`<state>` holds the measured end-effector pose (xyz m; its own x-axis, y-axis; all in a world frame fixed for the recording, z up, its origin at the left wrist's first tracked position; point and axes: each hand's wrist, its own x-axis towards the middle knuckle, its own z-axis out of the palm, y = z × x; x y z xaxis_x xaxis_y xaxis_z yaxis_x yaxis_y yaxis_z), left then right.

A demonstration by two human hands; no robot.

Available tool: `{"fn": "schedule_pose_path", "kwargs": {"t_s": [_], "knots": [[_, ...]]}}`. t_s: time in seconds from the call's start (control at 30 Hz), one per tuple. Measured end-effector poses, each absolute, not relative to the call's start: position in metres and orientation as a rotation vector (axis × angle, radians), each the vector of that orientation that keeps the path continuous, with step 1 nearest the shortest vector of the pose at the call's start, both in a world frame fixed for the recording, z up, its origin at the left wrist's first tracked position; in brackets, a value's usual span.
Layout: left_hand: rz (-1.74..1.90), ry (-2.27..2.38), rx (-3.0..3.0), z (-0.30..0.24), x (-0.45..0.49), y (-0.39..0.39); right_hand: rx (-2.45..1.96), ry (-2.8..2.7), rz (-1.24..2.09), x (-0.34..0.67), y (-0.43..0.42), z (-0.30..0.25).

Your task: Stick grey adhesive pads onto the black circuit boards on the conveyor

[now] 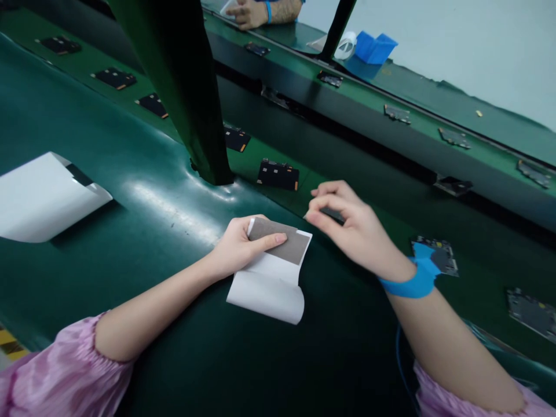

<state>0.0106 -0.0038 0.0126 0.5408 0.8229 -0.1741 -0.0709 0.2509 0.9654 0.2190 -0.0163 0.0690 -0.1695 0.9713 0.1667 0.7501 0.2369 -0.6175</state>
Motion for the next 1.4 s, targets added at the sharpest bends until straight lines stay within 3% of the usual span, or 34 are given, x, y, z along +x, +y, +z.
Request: {"fn": "schedule_pose_path", "kwargs": {"t_s": [0.1,0.4,0.93,1.17,1.4], "knots": [[0.696,0.79,1.208,0.011,0.011,-0.003,-1.627,-1.878,0.515,0.23,0.018,0.062],[0.678,0.804,1.204,0.012,0.011,-0.004,-1.735,-2.234,0.675,0.263,0.117,0.019],[0.68,0.804,1.214,0.011,0.011,-0.003,-1.955,-2.194,0.69,0.28,0.102,0.016],[0.671,0.8,1.225,0.01,0.011,-0.003,-2.352,-1.716,0.331,0.241,0.065,0.036],[0.707,0.802,1.262,0.007,0.01,-0.003,-2.643,-1.794,0.153,0.163,0.034,0.044]]}}
